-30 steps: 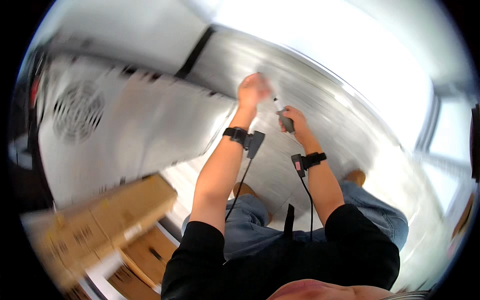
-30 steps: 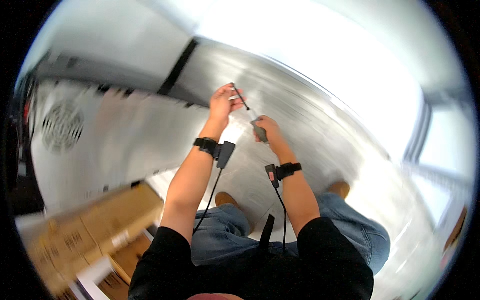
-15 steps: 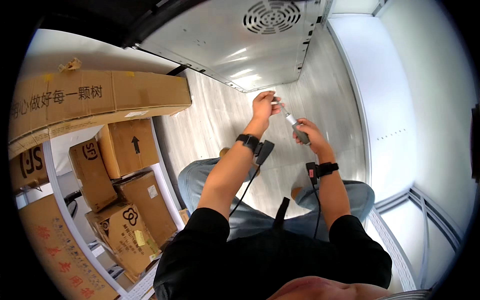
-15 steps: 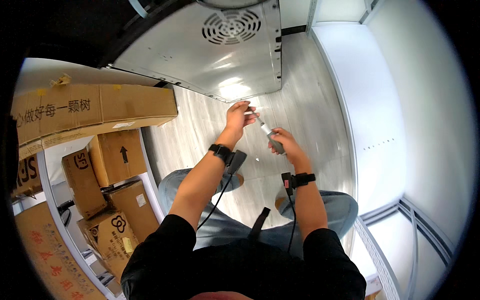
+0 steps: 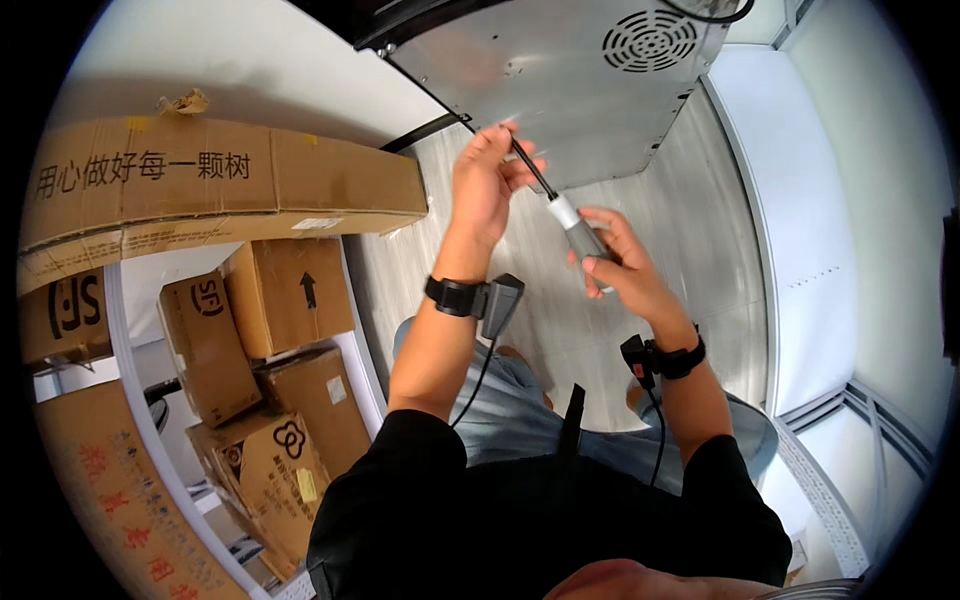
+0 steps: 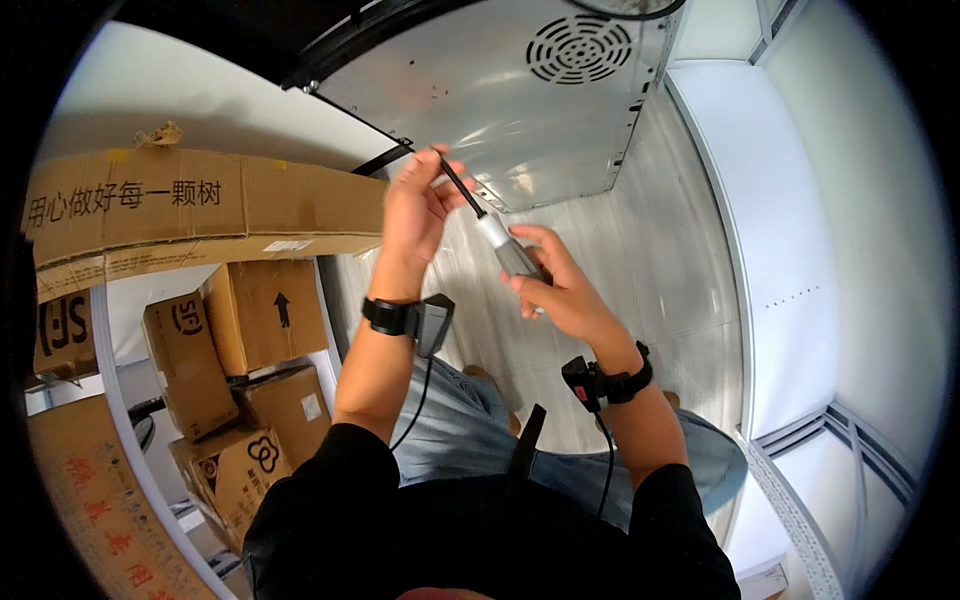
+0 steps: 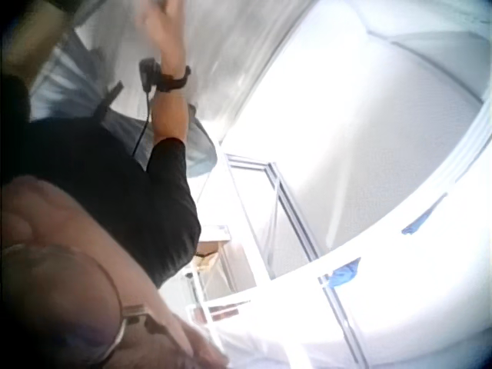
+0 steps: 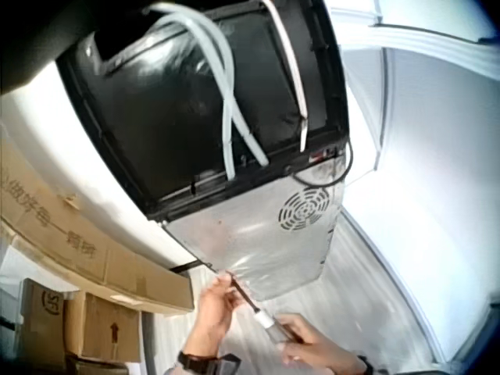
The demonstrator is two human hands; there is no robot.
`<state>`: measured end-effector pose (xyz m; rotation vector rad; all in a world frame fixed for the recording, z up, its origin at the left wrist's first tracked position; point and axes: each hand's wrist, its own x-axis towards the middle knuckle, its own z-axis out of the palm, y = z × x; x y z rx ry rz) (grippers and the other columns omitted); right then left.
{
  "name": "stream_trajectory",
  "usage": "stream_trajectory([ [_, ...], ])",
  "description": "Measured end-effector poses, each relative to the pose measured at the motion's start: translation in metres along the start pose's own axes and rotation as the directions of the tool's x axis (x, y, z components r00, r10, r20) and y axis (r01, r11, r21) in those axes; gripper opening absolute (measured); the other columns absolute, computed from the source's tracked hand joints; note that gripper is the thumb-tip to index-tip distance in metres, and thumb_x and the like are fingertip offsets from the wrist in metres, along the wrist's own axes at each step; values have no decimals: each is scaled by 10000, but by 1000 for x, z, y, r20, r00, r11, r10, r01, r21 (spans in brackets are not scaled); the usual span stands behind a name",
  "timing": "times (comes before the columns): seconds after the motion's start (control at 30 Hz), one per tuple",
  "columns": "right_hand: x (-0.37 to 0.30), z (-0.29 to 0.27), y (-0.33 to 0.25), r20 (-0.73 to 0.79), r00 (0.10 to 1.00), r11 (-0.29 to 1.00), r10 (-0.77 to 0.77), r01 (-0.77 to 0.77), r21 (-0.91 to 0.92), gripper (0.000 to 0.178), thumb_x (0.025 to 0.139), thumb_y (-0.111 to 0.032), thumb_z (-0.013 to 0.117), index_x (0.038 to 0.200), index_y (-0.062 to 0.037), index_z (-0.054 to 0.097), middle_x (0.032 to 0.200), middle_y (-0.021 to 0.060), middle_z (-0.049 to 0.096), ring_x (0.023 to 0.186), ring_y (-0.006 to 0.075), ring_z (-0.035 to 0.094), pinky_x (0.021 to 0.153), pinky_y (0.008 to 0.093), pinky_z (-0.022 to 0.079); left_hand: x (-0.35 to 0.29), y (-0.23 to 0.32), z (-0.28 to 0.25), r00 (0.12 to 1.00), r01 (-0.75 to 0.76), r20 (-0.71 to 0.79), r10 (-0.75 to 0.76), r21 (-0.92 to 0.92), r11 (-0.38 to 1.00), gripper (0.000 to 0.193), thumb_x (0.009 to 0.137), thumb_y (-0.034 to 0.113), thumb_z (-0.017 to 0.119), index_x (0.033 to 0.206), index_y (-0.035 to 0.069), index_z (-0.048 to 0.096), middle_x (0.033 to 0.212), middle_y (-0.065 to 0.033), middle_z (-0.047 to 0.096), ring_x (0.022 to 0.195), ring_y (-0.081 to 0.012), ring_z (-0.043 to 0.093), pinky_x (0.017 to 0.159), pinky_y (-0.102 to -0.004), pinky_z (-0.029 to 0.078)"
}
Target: The person uses a screwdriver to remove screws from a black plastic cover on a white appliance. They remove the cover, then continue to remove screws from the metal back panel of the appliance.
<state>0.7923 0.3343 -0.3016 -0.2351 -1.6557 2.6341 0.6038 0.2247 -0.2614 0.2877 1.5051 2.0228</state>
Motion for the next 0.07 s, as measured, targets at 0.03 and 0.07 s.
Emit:
stream_trajectory([
  [0.03,10,4,-8,4,998,997,-70,70,-19,517,871,-48,494,1350,-100,309,990,117,567,615,120,528,569,274,425,8,11,-3,998,-44,47,45,-30,999,253,963,233,465,1104,36,535,902,-96,624,752,-238,661,673,-314,547],
  [0.07,19,9,-17,6,998,997,-56,56,-45,560,865,-53,523,1369,-114,287,1011,111,566,615,125,529,572,277,429,12,25,-5,996,-42,75,47,-67,997,256,954,219,483,1124,34,530,904,-103,626,761,-248,662,693,-314,548],
])
